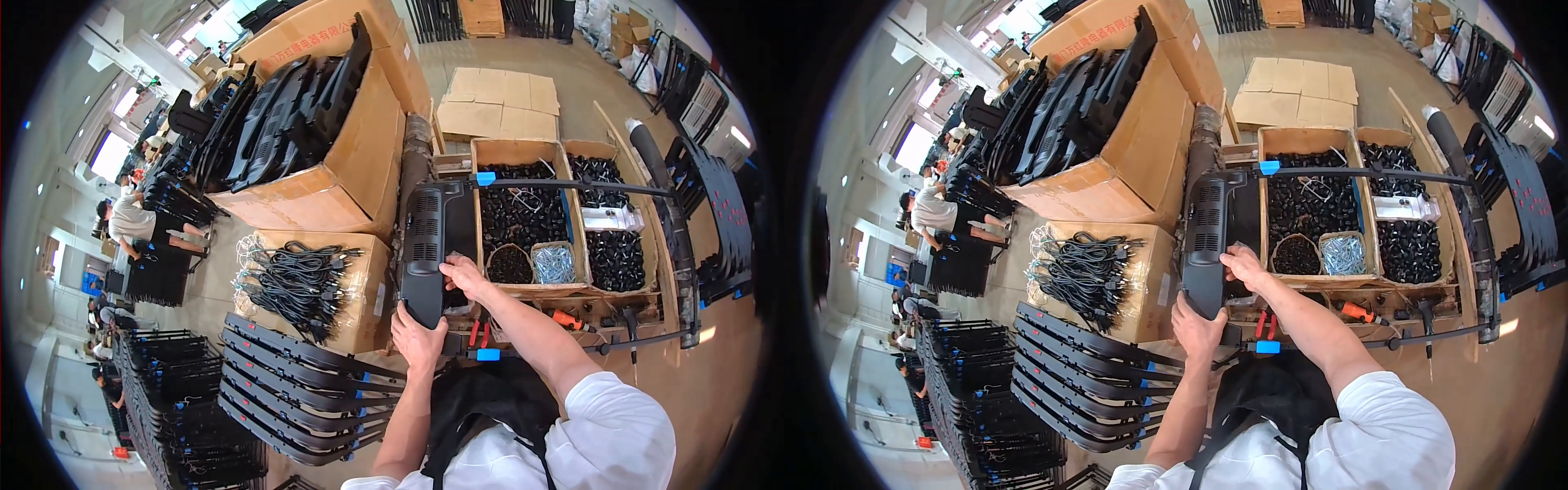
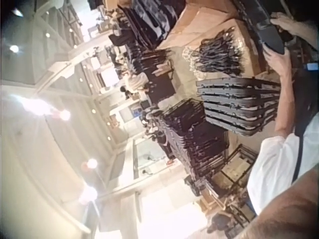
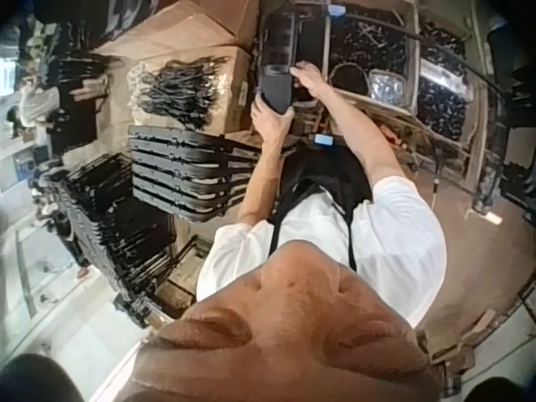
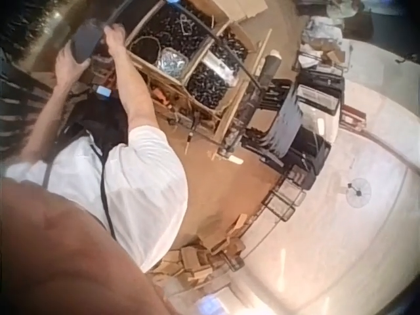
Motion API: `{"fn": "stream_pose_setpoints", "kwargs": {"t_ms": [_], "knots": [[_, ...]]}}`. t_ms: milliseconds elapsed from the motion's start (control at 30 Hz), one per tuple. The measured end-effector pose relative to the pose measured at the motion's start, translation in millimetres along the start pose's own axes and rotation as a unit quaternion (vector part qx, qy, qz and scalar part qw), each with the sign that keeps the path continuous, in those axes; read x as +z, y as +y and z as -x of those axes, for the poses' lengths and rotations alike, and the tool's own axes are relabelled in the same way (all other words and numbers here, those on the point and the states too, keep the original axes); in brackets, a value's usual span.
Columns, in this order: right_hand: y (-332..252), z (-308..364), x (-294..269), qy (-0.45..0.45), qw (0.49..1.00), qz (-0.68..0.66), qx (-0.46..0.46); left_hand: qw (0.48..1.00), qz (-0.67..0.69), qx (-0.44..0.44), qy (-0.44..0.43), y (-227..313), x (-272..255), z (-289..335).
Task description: Assemble industrial equipment parts by attaching plastic covers to frames using screws and wiring components.
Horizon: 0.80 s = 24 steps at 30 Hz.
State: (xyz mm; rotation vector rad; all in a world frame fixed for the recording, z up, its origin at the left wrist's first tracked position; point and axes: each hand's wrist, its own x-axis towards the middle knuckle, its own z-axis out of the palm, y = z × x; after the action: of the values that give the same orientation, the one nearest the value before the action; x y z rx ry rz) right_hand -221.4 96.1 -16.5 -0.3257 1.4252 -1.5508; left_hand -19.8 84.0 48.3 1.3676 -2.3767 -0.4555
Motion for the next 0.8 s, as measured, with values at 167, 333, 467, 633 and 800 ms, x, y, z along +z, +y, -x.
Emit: {"fn": "stream_pose_setpoints", "kwargs": {"t_ms": [167,333,467,633,800], "knots": [[0.0,-7.9,-8.9,-0.015,1.0,-0.003,0.017,1.0,-0.027,-0.007,-0.007,8.2,5.5,0.5],[-6.7,3.4,-17.0,-0.017,0.999,0.024,0.021,1.0,-0.024,-0.002,-0.015,-0.1,6.0,3.1],[-17.8,24.3,-67.5,-0.031,0.999,0.007,0.006,0.999,-0.02,0.002,-0.033,0.8,5.7,-1.0],[-89.6,176.4,-146.7,0.038,0.994,0.079,-0.072,0.996,-0.012,0.066,0.06,31.5,-13.0,-16.2],[-86.0,337.5,-179.2,-0.033,0.994,0.057,0.092,0.875,0.148,0.313,-0.339,110.3,46.5,-11.9]]}}
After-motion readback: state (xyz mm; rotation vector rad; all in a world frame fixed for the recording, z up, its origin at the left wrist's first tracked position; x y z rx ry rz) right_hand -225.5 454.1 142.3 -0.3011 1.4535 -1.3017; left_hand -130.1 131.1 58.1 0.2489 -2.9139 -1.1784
